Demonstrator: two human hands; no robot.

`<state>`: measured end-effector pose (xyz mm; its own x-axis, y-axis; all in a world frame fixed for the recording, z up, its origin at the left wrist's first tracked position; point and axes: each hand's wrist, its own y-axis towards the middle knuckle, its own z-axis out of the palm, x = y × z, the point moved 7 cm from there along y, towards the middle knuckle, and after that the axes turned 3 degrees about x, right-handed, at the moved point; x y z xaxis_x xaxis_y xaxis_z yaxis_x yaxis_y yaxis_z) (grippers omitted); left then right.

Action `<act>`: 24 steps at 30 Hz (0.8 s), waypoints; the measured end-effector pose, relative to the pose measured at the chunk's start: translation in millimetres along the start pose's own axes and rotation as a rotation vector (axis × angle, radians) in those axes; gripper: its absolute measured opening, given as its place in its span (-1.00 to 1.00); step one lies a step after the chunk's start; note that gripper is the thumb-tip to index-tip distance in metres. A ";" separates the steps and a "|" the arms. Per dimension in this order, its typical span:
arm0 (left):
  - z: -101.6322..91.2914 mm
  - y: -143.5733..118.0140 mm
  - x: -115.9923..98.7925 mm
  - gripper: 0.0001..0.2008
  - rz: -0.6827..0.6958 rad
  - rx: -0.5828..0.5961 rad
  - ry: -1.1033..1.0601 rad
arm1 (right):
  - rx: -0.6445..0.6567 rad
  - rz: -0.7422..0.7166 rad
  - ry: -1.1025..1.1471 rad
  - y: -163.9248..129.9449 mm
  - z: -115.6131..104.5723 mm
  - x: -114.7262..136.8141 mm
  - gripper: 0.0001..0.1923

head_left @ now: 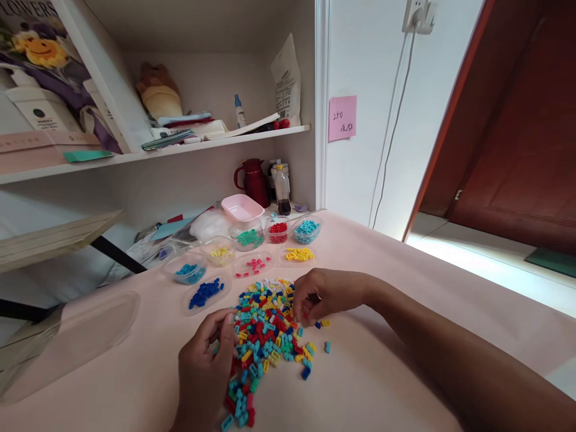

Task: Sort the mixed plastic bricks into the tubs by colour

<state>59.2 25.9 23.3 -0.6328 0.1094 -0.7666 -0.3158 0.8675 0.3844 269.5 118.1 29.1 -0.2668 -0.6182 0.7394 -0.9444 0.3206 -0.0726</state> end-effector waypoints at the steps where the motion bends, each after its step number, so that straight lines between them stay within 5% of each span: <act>1: 0.3 0.3 0.7 -0.67 0.003 0.003 -0.001 | 0.030 -0.001 0.009 -1.0 1.6 1.1 -0.85; 10: 8.8 4.9 6.8 -0.67 0.013 0.116 0.011 | 0.231 0.164 -0.156 -8.2 15.3 -1.2 -0.66; 16: 20.7 5.5 -1.0 -0.67 0.028 0.247 0.059 | 0.160 0.103 -0.113 2.0 17.2 -2.7 -0.89; 24: 19.7 4.6 -0.5 -0.69 0.038 0.246 0.058 | -0.016 0.063 -0.204 4.8 6.2 -0.6 -0.87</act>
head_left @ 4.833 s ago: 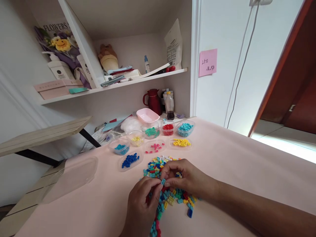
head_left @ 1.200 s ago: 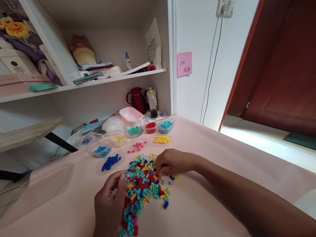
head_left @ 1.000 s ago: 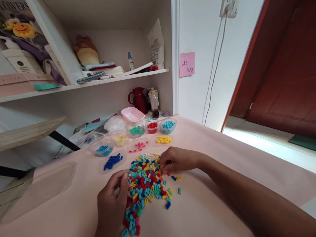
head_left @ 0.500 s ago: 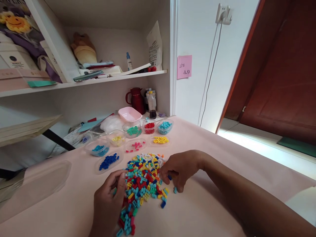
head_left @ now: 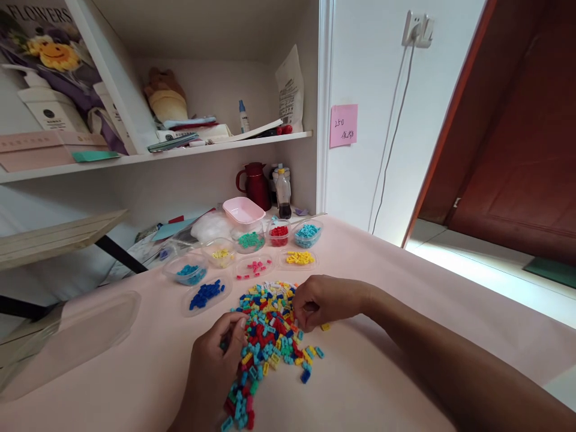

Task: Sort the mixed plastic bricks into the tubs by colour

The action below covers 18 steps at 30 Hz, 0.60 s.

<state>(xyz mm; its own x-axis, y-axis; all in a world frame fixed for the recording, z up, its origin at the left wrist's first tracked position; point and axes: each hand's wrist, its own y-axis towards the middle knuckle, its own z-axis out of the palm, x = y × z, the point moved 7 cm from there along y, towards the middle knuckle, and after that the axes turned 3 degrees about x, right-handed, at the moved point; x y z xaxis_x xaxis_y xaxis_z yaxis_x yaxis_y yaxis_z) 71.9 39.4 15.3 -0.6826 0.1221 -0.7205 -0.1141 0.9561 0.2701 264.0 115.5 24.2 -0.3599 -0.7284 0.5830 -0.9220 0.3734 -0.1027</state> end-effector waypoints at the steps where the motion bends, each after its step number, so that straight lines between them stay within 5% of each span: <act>1: -0.2 0.0 -0.4 -0.69 0.003 -0.003 -0.002 | -0.005 -0.025 -0.001 0.9 0.3 1.9 -0.87; 8: 0.1 0.4 -1.3 -0.70 0.010 -0.025 -0.002 | 0.014 -0.111 0.010 7.5 8.3 7.2 -0.90; 12: -3.2 -3.1 -7.3 -0.73 0.072 -0.070 0.032 | -0.082 -0.082 0.019 9.0 2.1 7.6 -0.89; 18: 0.5 -15.0 -39.7 -0.85 0.491 -0.098 0.142 | -0.247 -0.042 0.329 13.2 -7.1 5.3 -0.87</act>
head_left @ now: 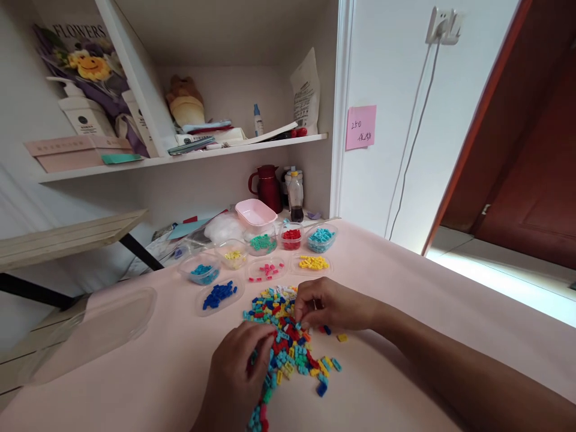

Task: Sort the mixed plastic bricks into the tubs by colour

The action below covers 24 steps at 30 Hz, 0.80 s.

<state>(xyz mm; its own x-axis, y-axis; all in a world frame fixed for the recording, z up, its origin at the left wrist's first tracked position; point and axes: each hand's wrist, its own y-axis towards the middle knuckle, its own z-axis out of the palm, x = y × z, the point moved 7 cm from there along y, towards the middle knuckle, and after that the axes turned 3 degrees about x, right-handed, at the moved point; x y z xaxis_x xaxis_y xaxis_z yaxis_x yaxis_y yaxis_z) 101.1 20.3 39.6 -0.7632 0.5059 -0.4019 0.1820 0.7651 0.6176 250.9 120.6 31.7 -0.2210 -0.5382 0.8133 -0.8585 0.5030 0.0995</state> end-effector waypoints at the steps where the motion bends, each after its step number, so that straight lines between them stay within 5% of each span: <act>1: 1.8 -0.1 -3.5 -0.85 0.053 0.004 0.004 | -0.022 0.007 0.055 1.0 0.1 -1.0 -0.85; 9: 5.6 -1.4 -4.8 -0.61 0.084 -0.011 0.019 | -0.032 0.080 0.362 10.2 25.4 -13.5 -0.79; 14: 12.1 -1.5 -12.2 -0.69 0.178 0.083 0.012 | 0.012 0.046 0.447 11.8 39.2 -7.2 -0.77; 24: 3.1 -4.9 -13.4 -0.82 0.190 -0.029 -0.017 | 0.056 0.121 0.484 7.5 47.0 -3.6 -0.74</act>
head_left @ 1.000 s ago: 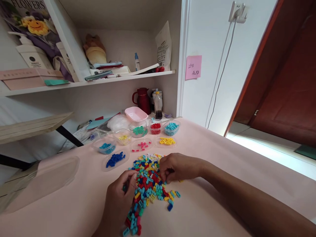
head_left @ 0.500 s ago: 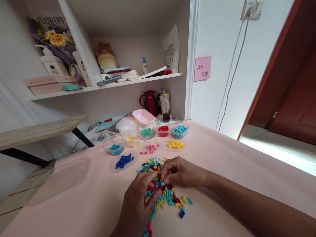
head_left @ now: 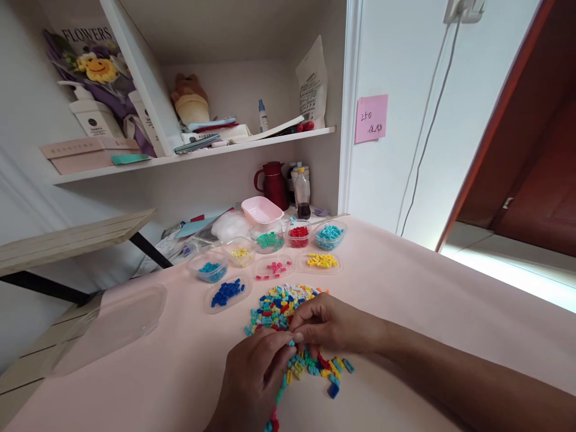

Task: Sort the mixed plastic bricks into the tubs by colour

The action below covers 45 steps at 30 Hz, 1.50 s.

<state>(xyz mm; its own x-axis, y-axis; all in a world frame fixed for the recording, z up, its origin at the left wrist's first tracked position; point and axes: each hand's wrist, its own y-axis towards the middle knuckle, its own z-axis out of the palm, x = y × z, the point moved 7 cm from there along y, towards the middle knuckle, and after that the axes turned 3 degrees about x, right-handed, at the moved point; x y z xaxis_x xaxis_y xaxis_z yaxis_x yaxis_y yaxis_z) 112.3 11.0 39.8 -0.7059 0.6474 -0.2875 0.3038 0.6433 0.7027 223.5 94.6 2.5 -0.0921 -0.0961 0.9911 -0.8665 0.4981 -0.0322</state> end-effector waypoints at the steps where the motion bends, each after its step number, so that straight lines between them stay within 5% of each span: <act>1: -1.3 -0.5 1.7 -0.86 -0.030 -0.017 0.019 | 0.017 -0.003 0.001 0.0 1.7 0.0 -0.74; 6: -0.7 -1.5 7.4 -0.97 -0.145 -0.013 0.013 | 0.034 -0.041 -0.044 0.3 6.3 2.8 -0.81; 12: -1.8 -2.5 10.5 -0.97 -0.168 -0.054 0.010 | -0.155 -0.176 -0.268 -1.6 -0.2 19.3 -0.88; 19: 0.5 -4.6 14.0 -0.91 -0.191 -0.001 0.024 | -0.223 -0.258 -0.362 -3.9 0.0 27.3 -0.89; 32: 3.9 -6.0 14.7 -0.90 -0.165 0.007 -0.004 | -0.191 -0.387 -0.490 -8.5 4.7 39.7 -0.84; 45: 7.8 -3.3 7.6 -0.91 -0.120 0.078 0.016 | -0.120 -0.217 -0.418 -6.9 7.6 25.1 -0.88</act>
<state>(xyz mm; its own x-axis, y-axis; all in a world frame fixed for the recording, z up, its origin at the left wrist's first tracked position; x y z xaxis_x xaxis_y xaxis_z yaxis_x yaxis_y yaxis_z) 110.9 17.0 30.2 -0.7502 0.5576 -0.3554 0.2651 0.7460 0.6109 223.5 82.2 26.6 -0.1262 -0.5347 0.8355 -0.8270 0.5219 0.2090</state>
